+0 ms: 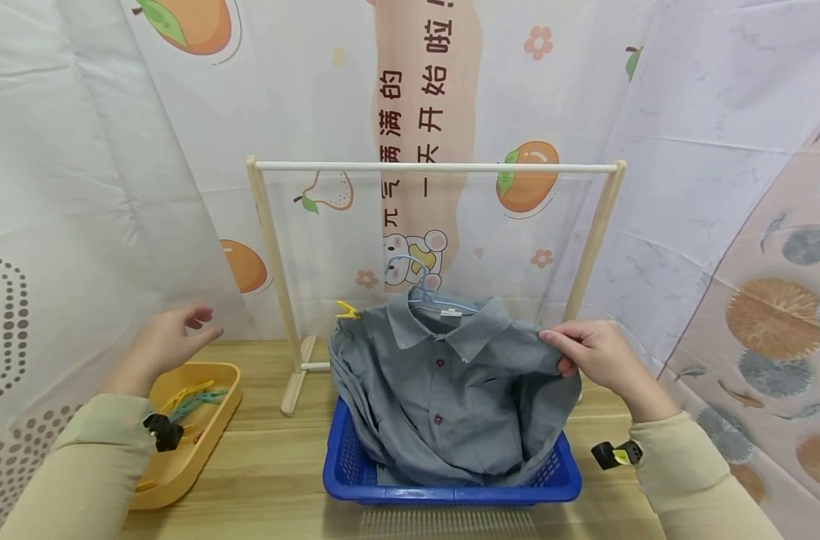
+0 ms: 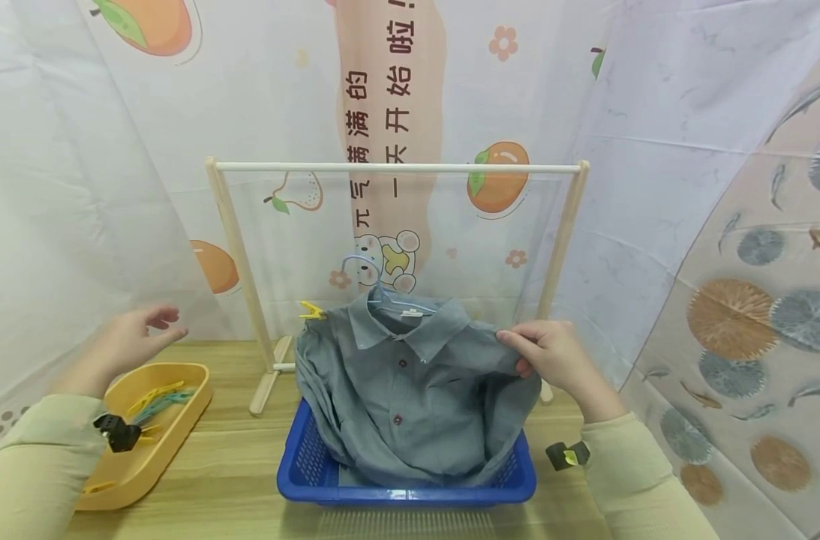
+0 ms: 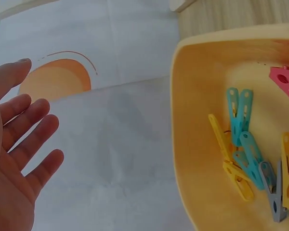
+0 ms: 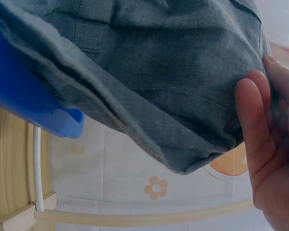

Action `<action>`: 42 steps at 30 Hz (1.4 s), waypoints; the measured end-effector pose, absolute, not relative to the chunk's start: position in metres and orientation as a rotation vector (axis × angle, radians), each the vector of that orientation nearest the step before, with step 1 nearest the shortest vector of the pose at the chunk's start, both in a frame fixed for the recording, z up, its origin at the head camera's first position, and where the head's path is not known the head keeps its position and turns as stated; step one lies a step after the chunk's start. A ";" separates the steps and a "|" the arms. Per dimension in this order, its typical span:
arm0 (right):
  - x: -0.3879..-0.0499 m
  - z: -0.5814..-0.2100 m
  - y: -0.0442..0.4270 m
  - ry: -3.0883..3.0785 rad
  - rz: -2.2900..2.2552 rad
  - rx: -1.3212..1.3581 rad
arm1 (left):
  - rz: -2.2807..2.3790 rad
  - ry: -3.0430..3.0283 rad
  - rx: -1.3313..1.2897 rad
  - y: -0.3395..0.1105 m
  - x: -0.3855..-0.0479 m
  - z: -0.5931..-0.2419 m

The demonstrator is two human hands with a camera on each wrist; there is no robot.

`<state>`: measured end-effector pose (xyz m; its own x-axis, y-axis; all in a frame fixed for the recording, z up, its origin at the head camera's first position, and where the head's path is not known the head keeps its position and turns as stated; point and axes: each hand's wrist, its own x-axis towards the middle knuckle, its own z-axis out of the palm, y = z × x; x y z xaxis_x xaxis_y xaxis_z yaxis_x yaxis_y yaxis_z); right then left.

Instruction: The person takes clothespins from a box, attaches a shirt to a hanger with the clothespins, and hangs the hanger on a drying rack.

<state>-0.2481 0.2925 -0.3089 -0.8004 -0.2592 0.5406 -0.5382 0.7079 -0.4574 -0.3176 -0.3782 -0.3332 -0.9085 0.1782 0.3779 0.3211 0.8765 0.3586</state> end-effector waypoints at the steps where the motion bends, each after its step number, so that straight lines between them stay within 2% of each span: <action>1: -0.248 -0.309 0.292 -2.472 0.855 0.617 | -0.600 -2.722 -0.370 -0.379 -0.318 -0.334; 42: -0.246 -0.307 0.293 -2.447 0.869 0.649 | -0.608 -2.979 -0.248 -0.420 -0.320 -0.378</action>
<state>-0.2456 0.2927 -0.3074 -0.7828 -0.2741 0.5587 -0.5650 0.6893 -0.4535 -0.3199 -0.4203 -0.3780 -0.9827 0.1405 0.1207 0.1766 0.9075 0.3812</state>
